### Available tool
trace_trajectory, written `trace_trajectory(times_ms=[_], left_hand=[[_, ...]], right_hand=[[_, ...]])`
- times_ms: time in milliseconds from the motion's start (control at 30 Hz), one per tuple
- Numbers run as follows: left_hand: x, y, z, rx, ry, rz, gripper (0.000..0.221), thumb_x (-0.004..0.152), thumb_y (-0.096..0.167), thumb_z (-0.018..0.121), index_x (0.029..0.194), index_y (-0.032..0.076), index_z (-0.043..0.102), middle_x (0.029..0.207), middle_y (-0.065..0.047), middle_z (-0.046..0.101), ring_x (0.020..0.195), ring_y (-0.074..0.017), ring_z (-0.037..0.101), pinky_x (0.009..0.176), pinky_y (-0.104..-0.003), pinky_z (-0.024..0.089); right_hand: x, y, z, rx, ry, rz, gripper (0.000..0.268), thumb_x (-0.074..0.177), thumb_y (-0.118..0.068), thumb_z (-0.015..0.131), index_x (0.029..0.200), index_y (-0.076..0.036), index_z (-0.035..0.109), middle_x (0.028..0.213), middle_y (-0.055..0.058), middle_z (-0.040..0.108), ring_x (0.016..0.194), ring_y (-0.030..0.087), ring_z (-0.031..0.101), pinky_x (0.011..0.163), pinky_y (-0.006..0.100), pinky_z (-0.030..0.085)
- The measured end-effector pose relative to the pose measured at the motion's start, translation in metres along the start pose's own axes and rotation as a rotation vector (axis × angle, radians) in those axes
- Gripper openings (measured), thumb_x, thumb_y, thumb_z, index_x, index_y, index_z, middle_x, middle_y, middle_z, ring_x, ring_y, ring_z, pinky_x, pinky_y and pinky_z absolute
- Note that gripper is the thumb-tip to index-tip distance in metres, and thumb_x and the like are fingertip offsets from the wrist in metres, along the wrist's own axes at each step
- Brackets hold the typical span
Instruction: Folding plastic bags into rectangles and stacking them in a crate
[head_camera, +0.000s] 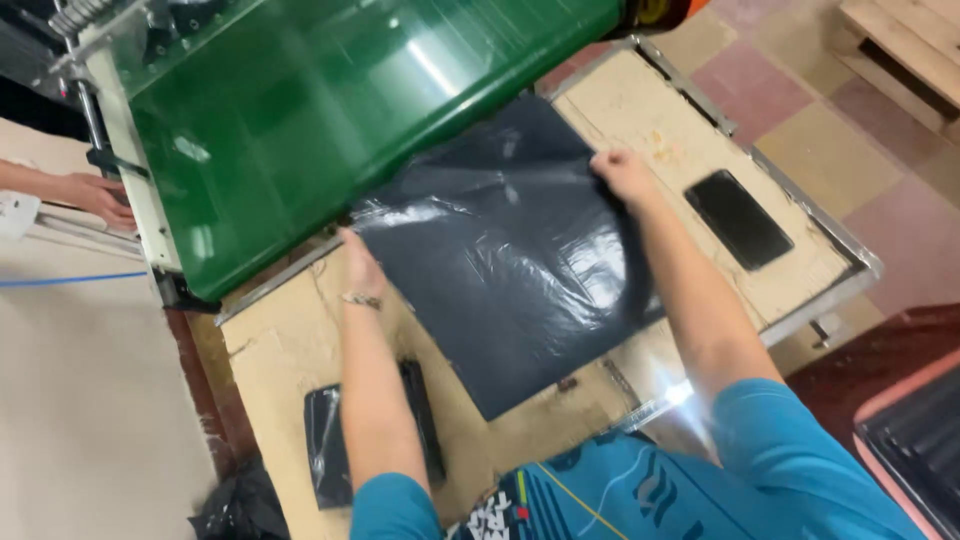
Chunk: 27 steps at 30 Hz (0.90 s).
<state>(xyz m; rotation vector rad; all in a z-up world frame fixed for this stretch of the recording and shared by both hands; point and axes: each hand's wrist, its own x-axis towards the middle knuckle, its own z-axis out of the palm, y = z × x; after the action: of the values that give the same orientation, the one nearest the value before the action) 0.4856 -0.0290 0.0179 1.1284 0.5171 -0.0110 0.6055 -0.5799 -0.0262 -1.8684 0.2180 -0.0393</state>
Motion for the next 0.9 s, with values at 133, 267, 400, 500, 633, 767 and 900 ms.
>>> trace_trajectory(times_ms=[133,267,400,500,633,767,900], left_hand=[[0.027,-0.088,-0.005,0.689,0.213,0.12,0.053,0.098,0.06,0.058,0.121,0.013,0.06,0.124,-0.012,0.063,0.121,-0.0271,0.06,0.105,-0.047,0.049],[0.005,-0.104,0.016,1.238,0.359,0.282,0.059,0.107,0.044,0.052,0.145,0.0,0.052,0.138,-0.024,0.062,0.126,-0.036,0.062,0.108,-0.047,0.049],[-0.004,-0.088,0.039,1.386,0.409,0.39,0.055,0.109,0.04,0.049,0.144,-0.002,0.052,0.123,-0.025,0.07,0.108,-0.0352,0.071,0.091,-0.045,0.058],[-0.012,-0.08,0.052,1.443,0.439,0.333,0.055,0.108,0.045,0.049,0.143,0.003,0.054,0.115,-0.019,0.074,0.099,-0.0312,0.074,0.084,-0.044,0.06],[-0.04,-0.075,0.09,1.712,0.666,0.373,0.064,0.09,0.048,0.07,0.141,0.014,0.052,0.117,-0.011,0.068,0.107,-0.032,0.066,0.079,-0.046,0.058],[-0.046,-0.13,0.12,1.54,0.256,1.061,0.042,0.089,0.036,0.067,0.124,0.014,0.065,0.128,-0.012,0.061,0.129,-0.0331,0.056,0.105,-0.052,0.044],[-0.137,-0.123,0.196,1.568,-0.242,0.885,0.056,0.089,0.044,0.066,0.132,0.01,0.059,0.145,-0.009,0.056,0.148,-0.0313,0.041,0.106,-0.062,0.042]], right_hand=[[-0.01,-0.012,0.028,-0.364,-0.094,0.033,0.04,0.088,-0.045,0.08,0.107,-0.009,0.075,0.103,0.017,0.075,0.107,0.037,0.07,0.091,0.05,0.052],[-0.016,-0.024,0.046,-0.656,0.023,0.023,0.038,0.082,-0.041,0.082,0.107,-0.014,0.075,0.102,0.011,0.074,0.102,0.034,0.072,0.087,0.05,0.057],[-0.003,-0.022,0.054,-0.748,0.106,-0.045,0.03,0.077,-0.032,0.078,0.1,-0.012,0.074,0.098,0.008,0.066,0.097,0.034,0.069,0.082,0.05,0.059],[-0.017,-0.05,0.056,-0.819,0.141,-0.129,0.035,0.077,-0.029,0.075,0.098,-0.002,0.069,0.105,0.015,0.06,0.104,0.039,0.062,0.086,0.051,0.056],[-0.003,-0.068,0.066,-0.929,0.028,-0.046,0.072,0.077,-0.044,0.088,0.12,0.004,0.056,0.113,0.025,0.062,0.11,0.045,0.062,0.092,0.055,0.053],[0.029,-0.08,0.055,-0.845,-0.293,0.1,0.082,0.068,-0.052,0.092,0.115,0.011,0.069,0.113,0.029,0.07,0.113,0.048,0.065,0.094,0.058,0.053],[0.066,-0.091,0.07,-0.668,-0.363,0.199,0.043,0.066,-0.051,0.085,0.096,-0.02,0.079,0.094,0.005,0.076,0.092,0.025,0.072,0.076,0.04,0.05]])
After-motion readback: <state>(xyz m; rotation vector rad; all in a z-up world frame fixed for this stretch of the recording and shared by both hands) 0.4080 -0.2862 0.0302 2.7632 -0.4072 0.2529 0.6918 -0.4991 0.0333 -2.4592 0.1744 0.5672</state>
